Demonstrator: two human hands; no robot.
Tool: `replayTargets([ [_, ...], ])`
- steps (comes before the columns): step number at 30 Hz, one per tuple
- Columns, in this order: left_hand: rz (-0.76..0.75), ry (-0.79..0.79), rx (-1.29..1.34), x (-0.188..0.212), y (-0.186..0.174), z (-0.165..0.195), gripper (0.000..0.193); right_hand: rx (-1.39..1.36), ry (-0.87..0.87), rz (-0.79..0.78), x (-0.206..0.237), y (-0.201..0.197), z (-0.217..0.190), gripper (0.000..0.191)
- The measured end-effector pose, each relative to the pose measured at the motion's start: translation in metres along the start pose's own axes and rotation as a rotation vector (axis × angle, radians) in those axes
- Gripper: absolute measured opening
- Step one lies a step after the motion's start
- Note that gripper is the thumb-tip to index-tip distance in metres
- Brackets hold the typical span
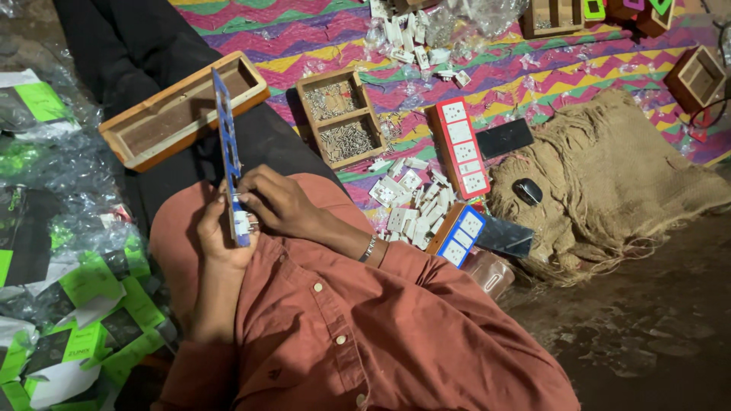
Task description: The person lies on the floor and assembles white electrical switch and socket modules onto a blue multi-gang faceplate frame, pressing each module into the frame openings and taking parts from wooden boxes and the mat beside them.
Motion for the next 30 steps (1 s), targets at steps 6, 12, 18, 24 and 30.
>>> replayTargets([
  [6, 0.013, 0.031, -0.023, -0.001, 0.016, -0.003, 0.04, 0.056, 0.023, 0.015, 0.002, 0.004, 0.001, 0.014],
  [12, 0.028, 0.054, -0.034, 0.0, 0.026, -0.005, 0.052, -0.015, 0.101, 0.054, 0.01, 0.005, 0.004, 0.01],
  [18, -0.051, 0.039, -0.069, 0.001, 0.032, -0.002, 0.058, -0.266, 0.186, 0.062, 0.013, 0.003, 0.018, 0.008],
  [24, -0.072, 0.046, -0.154, 0.001, 0.045, -0.002, 0.068, -0.367, 0.241, 0.059, 0.017, 0.005, 0.019, 0.01],
  [30, 0.023, 0.063, -0.189, 0.002, 0.047, -0.003, 0.07, -0.393, 0.248, 0.084, 0.018, 0.005, 0.015, 0.01],
])
Point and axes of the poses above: each hand's wrist, its own x-axis away from the middle knuckle, its own y-axis out of the palm, z = x × y, the point moved 1 cm from there along -x, towards the middle knuckle, and after that the axes turned 2 degrees about -z, right-handed, at the moved point
